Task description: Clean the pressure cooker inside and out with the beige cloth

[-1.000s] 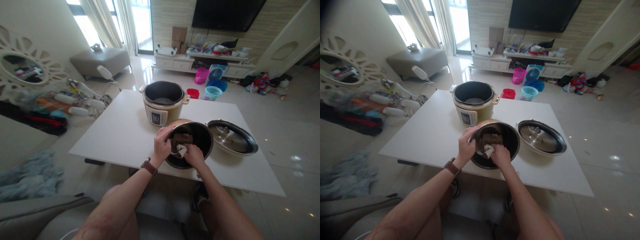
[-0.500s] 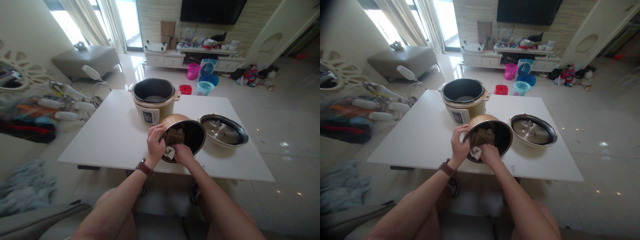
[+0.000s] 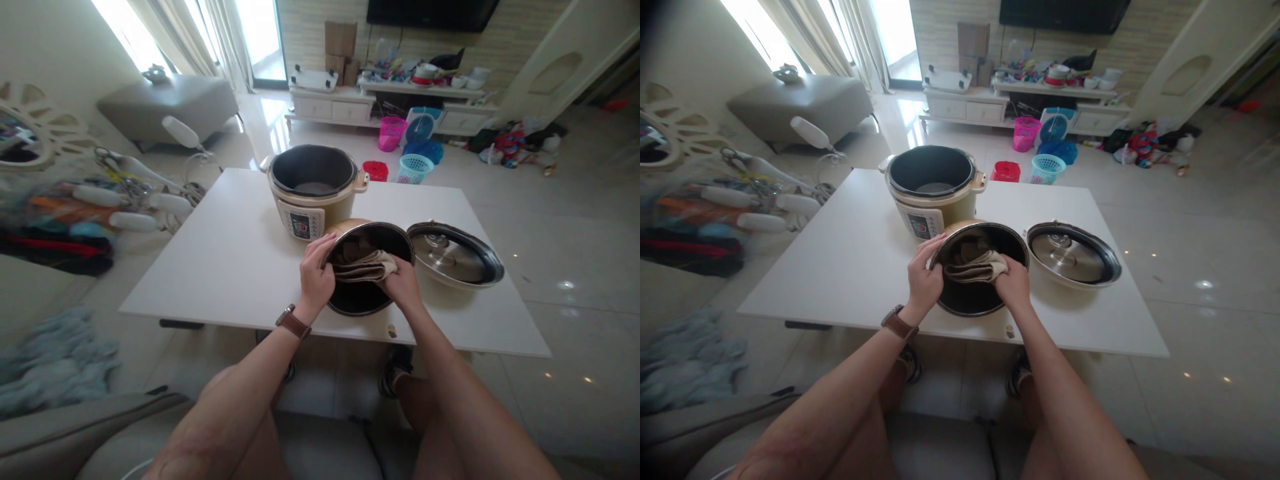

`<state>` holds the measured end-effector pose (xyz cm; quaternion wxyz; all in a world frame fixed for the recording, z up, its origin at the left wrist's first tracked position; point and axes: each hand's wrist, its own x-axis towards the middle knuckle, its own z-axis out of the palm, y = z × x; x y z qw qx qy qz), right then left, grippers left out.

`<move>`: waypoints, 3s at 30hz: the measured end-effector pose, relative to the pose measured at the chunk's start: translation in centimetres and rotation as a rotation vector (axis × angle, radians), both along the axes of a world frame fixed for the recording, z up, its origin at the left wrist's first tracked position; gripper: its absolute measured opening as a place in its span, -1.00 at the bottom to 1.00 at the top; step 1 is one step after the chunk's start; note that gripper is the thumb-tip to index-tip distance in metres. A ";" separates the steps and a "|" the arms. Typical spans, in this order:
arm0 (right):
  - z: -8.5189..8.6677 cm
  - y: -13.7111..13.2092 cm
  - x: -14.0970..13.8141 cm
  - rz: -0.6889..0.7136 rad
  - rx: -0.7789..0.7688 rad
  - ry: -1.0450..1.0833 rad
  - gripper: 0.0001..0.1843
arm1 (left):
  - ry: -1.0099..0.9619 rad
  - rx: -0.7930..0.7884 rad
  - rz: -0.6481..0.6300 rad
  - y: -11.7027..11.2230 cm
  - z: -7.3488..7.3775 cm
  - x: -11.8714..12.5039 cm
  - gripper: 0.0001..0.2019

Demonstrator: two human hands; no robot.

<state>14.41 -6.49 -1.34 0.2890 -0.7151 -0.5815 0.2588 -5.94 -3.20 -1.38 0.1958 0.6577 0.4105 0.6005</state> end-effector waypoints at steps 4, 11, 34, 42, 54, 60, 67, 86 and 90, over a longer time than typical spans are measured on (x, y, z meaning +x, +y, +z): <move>-1.4 -0.1 -2.3 -0.008 0.112 0.310 -0.59 | -0.014 -0.036 0.028 0.1 0.0 0.2 -0.36; -1.1 -1.3 -5.4 0.488 -0.170 -0.195 -0.64 | 0.025 -0.044 0.093 0.8 0.9 -1.3 -0.66; -3.4 1.6 -2.3 -0.212 0.201 0.547 -0.42 | -0.026 -0.047 0.009 -0.3 0.6 -0.2 -0.40; -1.2 -0.8 -5.2 0.557 -0.151 -0.125 -0.45 | -0.018 -0.007 0.084 -0.2 0.5 -0.3 -0.71; 0.4 -1.1 -3.6 0.440 -0.291 -0.568 -0.53 | 0.049 -0.075 -0.092 0.3 1.1 -1.5 -0.31; -1.8 -0.6 -5.0 0.267 -0.213 0.062 -0.54 | 0.015 -0.034 -0.066 -0.8 0.6 -0.4 -0.35; -1.8 -0.8 -6.8 0.392 -0.112 0.251 -0.64 | -0.078 -0.103 0.068 -1.0 -0.1 0.1 -0.52; 1.1 -1.5 -4.2 0.451 -0.314 -0.624 -0.55 | 0.028 -0.040 0.021 -0.3 0.5 -1.4 -0.31; 0.7 -1.5 -3.8 0.388 -0.298 -0.577 -0.51 | 0.015 -0.034 0.045 -1.0 0.1 -0.7 -0.34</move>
